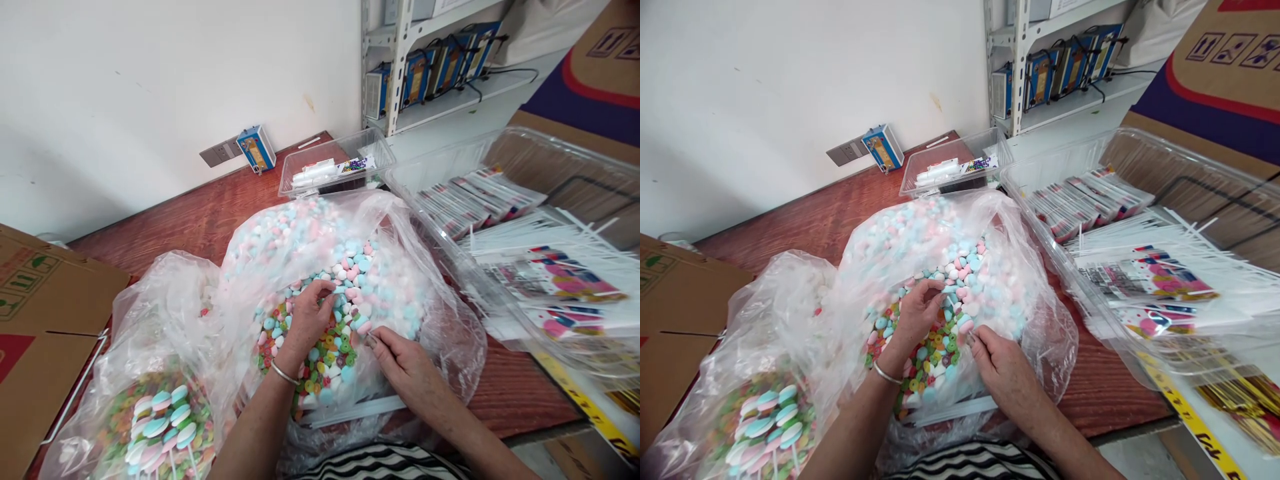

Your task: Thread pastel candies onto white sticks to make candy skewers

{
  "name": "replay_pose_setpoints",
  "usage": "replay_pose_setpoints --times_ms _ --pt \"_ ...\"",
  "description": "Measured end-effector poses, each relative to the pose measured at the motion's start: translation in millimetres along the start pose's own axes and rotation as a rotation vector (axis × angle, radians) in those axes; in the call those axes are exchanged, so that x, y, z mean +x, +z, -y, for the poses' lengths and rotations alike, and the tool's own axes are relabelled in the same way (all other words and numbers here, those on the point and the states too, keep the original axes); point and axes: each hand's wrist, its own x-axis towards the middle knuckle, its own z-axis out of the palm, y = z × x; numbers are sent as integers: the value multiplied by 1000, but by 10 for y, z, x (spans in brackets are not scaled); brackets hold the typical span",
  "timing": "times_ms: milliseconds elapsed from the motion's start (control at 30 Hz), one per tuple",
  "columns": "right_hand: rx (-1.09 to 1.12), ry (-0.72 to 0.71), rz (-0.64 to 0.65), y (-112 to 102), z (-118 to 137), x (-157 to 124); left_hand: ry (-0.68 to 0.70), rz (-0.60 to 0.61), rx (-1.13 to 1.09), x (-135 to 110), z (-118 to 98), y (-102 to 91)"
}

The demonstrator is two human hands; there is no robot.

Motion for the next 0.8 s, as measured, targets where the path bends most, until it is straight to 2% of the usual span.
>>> replay_pose_setpoints --times_ms 67,167,300,433,667,800 --pt "-6 12 1 -1 -5 -5 34 29 51 -12 -5 -14" --pt "-7 32 -2 -11 -9 -14 83 41 240 -71 -40 -88" --pt "10 36 9 -21 14 -13 63 74 385 -180 -51 -172" --pt "15 38 27 -19 59 -7 31 53 405 -243 -13 -158" --pt "21 35 23 -24 42 -12 160 77 525 -301 -59 -89" --pt "14 32 29 -18 40 -4 211 125 503 -302 -100 -85"
